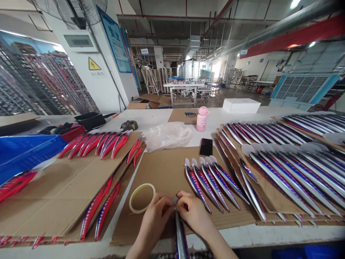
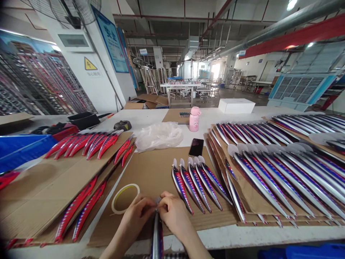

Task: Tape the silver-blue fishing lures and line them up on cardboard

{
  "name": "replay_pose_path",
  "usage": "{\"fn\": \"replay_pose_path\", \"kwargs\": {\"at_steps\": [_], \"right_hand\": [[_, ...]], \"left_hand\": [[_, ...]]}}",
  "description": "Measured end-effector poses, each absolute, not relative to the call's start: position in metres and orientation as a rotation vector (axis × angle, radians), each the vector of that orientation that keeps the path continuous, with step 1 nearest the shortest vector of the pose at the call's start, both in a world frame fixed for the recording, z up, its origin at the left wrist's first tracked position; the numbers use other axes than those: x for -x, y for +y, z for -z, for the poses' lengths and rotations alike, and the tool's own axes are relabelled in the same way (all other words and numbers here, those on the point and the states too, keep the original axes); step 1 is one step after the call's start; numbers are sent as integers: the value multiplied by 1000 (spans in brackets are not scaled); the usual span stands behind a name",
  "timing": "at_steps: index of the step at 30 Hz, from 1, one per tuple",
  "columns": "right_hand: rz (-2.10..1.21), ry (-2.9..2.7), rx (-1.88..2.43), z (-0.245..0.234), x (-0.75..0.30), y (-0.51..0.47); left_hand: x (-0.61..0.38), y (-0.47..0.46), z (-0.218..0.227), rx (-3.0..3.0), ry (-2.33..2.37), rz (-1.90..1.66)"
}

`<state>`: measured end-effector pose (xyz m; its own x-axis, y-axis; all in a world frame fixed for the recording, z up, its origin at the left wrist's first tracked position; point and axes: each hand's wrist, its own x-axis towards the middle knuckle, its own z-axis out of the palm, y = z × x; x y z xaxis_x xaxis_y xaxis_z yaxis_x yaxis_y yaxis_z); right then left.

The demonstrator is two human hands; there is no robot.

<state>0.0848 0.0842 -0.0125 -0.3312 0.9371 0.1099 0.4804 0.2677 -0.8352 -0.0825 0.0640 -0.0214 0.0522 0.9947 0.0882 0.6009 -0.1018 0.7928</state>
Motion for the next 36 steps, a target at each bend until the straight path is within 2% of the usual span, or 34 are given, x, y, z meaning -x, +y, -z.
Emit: {"fn": "replay_pose_path", "kwargs": {"at_steps": [5,21,36], "right_hand": [[-973,-1915,1291,13,-84,83],[-1113,-1934,1319,-2,-89,84],[-1127,-1922,1258,2,-88,86]], "left_hand": [[80,54,20,-1758,1456,-910],[73,51,22,-1710,1549,-936],[72,52,23,-1700,1572,-923]]}}
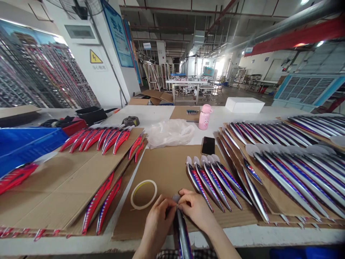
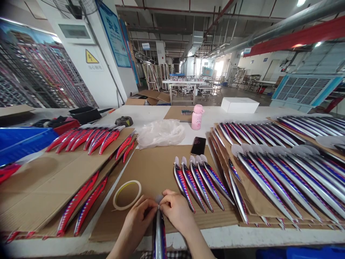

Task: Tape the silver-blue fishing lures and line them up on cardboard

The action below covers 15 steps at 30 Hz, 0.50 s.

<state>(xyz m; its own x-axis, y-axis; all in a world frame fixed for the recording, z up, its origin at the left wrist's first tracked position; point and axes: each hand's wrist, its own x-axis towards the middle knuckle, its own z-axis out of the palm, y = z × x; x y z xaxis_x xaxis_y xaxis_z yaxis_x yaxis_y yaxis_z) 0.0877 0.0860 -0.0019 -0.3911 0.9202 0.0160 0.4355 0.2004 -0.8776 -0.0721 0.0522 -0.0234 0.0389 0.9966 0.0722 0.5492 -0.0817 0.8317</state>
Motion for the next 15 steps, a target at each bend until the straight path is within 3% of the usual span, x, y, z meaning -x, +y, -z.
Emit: {"fn": "replay_pose_path", "kwargs": {"at_steps": [9,15], "right_hand": [[-921,-1882,1364,12,-81,85],[-841,-1899,1397,13,-76,79]], "left_hand": [[75,55,21,-1696,1532,-948],[67,17,46,-1689,1563,-1256]]}}
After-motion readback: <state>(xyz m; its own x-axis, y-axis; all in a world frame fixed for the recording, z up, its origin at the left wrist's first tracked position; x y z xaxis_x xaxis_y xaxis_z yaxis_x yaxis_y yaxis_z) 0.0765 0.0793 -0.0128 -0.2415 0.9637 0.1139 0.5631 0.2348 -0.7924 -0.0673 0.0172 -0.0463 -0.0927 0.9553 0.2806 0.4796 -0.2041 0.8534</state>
